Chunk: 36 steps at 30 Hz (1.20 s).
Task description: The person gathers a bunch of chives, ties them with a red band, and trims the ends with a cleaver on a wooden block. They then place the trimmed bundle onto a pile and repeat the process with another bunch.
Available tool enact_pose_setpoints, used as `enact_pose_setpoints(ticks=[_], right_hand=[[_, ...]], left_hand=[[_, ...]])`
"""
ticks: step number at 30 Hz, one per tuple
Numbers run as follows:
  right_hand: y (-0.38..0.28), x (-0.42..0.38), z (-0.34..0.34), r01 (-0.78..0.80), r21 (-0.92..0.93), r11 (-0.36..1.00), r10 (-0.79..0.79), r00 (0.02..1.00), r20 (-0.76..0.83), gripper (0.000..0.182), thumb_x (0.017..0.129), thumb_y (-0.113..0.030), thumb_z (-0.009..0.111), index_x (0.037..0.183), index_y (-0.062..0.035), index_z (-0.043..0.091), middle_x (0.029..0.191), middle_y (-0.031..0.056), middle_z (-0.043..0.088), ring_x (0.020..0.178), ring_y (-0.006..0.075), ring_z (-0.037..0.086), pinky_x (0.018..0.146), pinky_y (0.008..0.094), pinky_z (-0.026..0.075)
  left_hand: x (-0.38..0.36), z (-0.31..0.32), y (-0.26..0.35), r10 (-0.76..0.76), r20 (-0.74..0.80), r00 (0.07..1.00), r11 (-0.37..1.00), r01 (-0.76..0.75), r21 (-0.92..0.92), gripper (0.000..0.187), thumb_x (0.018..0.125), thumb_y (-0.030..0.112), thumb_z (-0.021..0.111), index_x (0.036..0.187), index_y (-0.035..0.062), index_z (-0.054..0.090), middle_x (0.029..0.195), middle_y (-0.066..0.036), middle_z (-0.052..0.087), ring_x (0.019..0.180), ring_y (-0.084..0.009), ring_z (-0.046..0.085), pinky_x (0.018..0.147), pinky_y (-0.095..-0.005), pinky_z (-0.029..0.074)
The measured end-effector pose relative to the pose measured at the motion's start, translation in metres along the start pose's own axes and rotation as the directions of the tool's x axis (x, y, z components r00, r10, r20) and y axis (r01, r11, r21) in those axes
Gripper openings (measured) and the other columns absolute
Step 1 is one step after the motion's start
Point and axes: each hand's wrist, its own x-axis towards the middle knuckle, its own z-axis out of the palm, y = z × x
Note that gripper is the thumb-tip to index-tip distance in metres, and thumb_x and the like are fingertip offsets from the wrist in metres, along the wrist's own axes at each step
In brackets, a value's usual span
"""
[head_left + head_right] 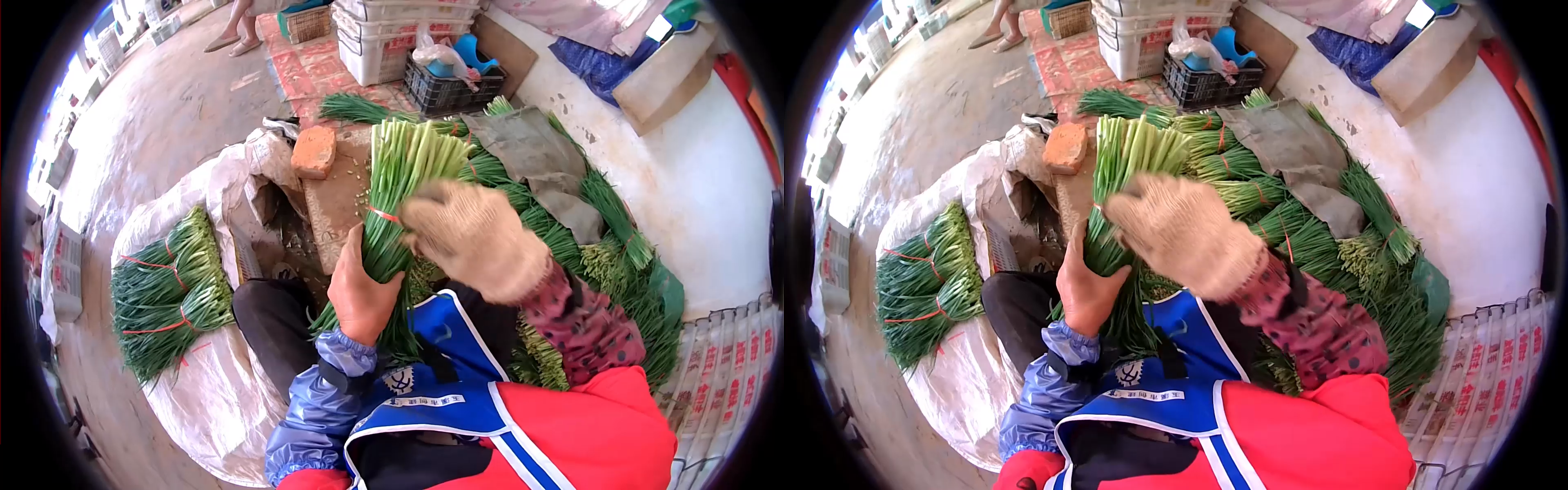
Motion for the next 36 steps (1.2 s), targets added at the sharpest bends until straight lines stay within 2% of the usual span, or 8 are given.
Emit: enact_pose_setpoints(ticks=[10,19,27,30,32,34,35,36], right_hand=[[0.031,0.048,0.019,0.158,-0.559,0.814,-0.182,0.983,0.012,0.021,0.079,-0.02,0.063,0.099,-0.0124,0.062,0.089,0.0045,0.064,0.081,0.0246,0.067,0.062,0.037,0.055],[0.048,0.051,0.017,-0.029,0.064,0.998,0.027,0.999,0.036,0.029,0.086,-0.018,0.066,0.112,-0.0047,0.061,0.093,0.017,0.065,0.09,0.0387,0.064,0.074,0.0452,0.052],[0.044,0.048,0.024,0.134,-0.363,0.922,0.023,0.918,0.397,0.034,0.08,-0.019,0.07,0.112,-0.0103,0.063,0.089,0.0126,0.067,0.083,0.0319,0.068,0.071,0.0395,0.055],[0.057,0.046,0.016,-0.174,0.627,0.759,0.413,0.873,-0.258,0.019,0.084,-0.009,0.066,0.103,-0.0078,0.062,0.075,0.0041,0.064,0.07,0.0159,0.065,0.059,0.0298,0.053],[0.066,0.037,-0.036,-0.178,0.118,0.977,0.213,0.846,-0.488,0.016,0.088,0.0,0.06,0.102,-0.0073,0.062,0.076,0.0014,0.061,0.073,0.0117,0.061,0.061,0.0239,0.051],[0.084,0.027,-0.058,0.233,0.972,0.008,0.385,0.897,-0.218,0.015,0.091,0.004,0.057,0.101,-0.006,0.061,0.083,0.0004,0.06,0.076,0.013,0.062,0.065,0.0224,0.05],[0.088,0.025,-0.054,0.219,0.973,-0.07,0.345,0.921,-0.182,0.012,0.091,-0.001,0.064,0.102,-0.0053,0.061,0.09,0.0026,0.059,0.081,0.0121,0.06,0.065,0.0216,0.049],[0.075,0.008,-0.046,0.079,0.962,0.262,0.298,0.941,-0.159,0.02,0.091,-0.001,0.065,0.11,-0.0038,0.062,0.097,0.0032,0.06,0.086,0.0106,0.059,0.068,0.0201,0.049]], left_hand=[[-0.003,0.006,-0.002,0.071,0.01,0.997,0.997,-0.071,0.041,0.086,0.06,0.012,0.084,0.137,0.0053,0.048,0.12,-0.018,0.063,0.11,-0.0355,0.062,0.094,-0.0402,0.05],[-0.005,0.002,-0.001,-0.033,0.132,0.991,0.999,0.035,-0.009,0.083,0.059,0.009,0.083,0.135,0.006,0.05,0.121,-0.017,0.063,0.112,-0.035,0.062,0.094,-0.0398,0.05],[-0.005,0.007,0.0,-0.021,0.148,0.989,1.0,0.022,-0.007,0.085,0.059,0.009,0.084,0.136,0.0054,0.049,0.122,-0.017,0.063,0.113,-0.0332,0.062,0.096,-0.0384,0.05],[-0.001,-0.001,-0.001,-0.115,0.22,0.969,0.979,0.148,-0.14,0.088,0.058,0.007,0.084,0.138,0.0042,0.048,0.122,-0.018,0.063,0.113,-0.0274,0.063,0.098,-0.0348,0.048],[0.002,0.002,-0.018,-0.071,0.241,0.968,0.981,0.112,-0.158,0.091,0.057,0.004,0.086,0.139,-0.0014,0.046,0.122,-0.016,0.064,0.111,-0.0238,0.063,0.1,-0.0333,0.047],[0.009,0.005,-0.037,-0.039,0.172,0.984,0.864,0.12,-0.489,0.088,0.059,0.005,0.086,0.137,-0.003,0.047,0.122,-0.015,0.064,0.111,-0.025,0.062,0.097,-0.035,0.048],[0.014,0.002,-0.037,-0.098,0.222,0.97,0.779,0.214,-0.589,0.091,0.058,0.002,0.087,0.138,-0.0079,0.045,0.122,-0.013,0.062,0.111,-0.0215,0.059,0.098,-0.0338,0.047],[0.017,-0.003,-0.035,-0.113,0.27,0.956,0.685,0.272,-0.676,0.09,0.059,0.001,0.087,0.138,-0.0061,0.046,0.122,-0.014,0.063,0.111,-0.0218,0.061,0.098,-0.0347,0.048]])
